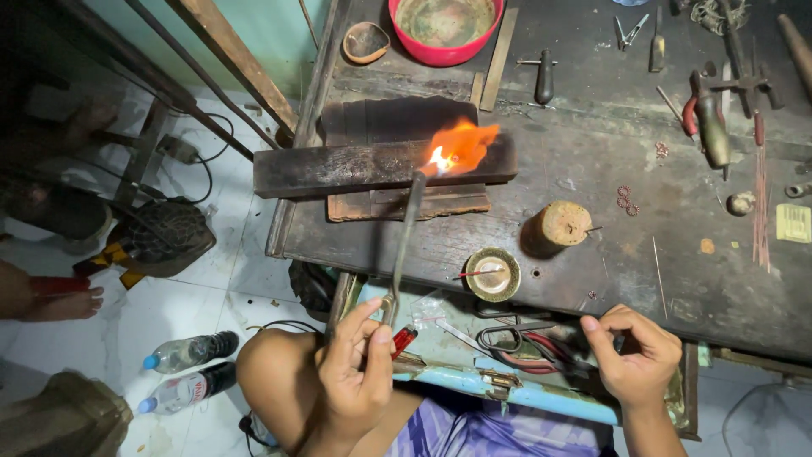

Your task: Soldering a small metal ring using pliers and a hand-held torch on a workbench.

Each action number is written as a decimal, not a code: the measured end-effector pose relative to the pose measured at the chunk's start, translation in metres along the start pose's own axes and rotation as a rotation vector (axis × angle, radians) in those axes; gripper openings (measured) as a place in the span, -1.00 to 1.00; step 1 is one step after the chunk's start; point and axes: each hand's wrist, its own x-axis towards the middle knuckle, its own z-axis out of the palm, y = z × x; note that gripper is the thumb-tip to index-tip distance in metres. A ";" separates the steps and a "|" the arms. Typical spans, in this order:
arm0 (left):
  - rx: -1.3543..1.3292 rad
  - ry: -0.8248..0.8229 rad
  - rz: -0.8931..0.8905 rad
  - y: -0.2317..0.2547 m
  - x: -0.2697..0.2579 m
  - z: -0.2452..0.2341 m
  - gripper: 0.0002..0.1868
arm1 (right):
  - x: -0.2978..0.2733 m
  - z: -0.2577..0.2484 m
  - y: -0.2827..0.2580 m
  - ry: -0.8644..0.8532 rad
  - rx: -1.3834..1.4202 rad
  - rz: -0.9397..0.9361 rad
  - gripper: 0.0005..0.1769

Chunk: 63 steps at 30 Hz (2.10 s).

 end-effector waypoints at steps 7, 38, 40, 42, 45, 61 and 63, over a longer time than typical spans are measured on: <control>0.049 -0.036 -0.011 0.012 0.015 -0.004 -0.62 | 0.000 0.001 -0.001 -0.003 -0.009 -0.004 -0.63; -0.383 0.060 -0.233 -0.010 0.002 -0.001 -0.62 | -0.002 0.002 0.005 -0.009 -0.039 -0.013 -0.66; -0.358 0.083 -0.260 -0.010 0.001 -0.002 -0.62 | 0.000 0.003 0.001 -0.006 -0.049 -0.019 -0.64; -0.348 0.071 -0.268 -0.008 0.002 -0.003 -0.61 | -0.004 0.002 0.007 -0.004 -0.045 -0.014 -0.66; -0.347 0.057 -0.267 -0.008 0.004 -0.001 -0.60 | -0.003 0.002 0.008 -0.001 -0.032 -0.016 -0.68; -0.352 0.014 -0.288 -0.009 0.009 0.002 -0.58 | -0.002 0.002 0.005 -0.009 -0.020 -0.017 -0.66; -0.350 0.016 -0.294 -0.009 0.010 0.002 -0.58 | -0.001 0.002 0.004 -0.010 -0.022 -0.018 -0.66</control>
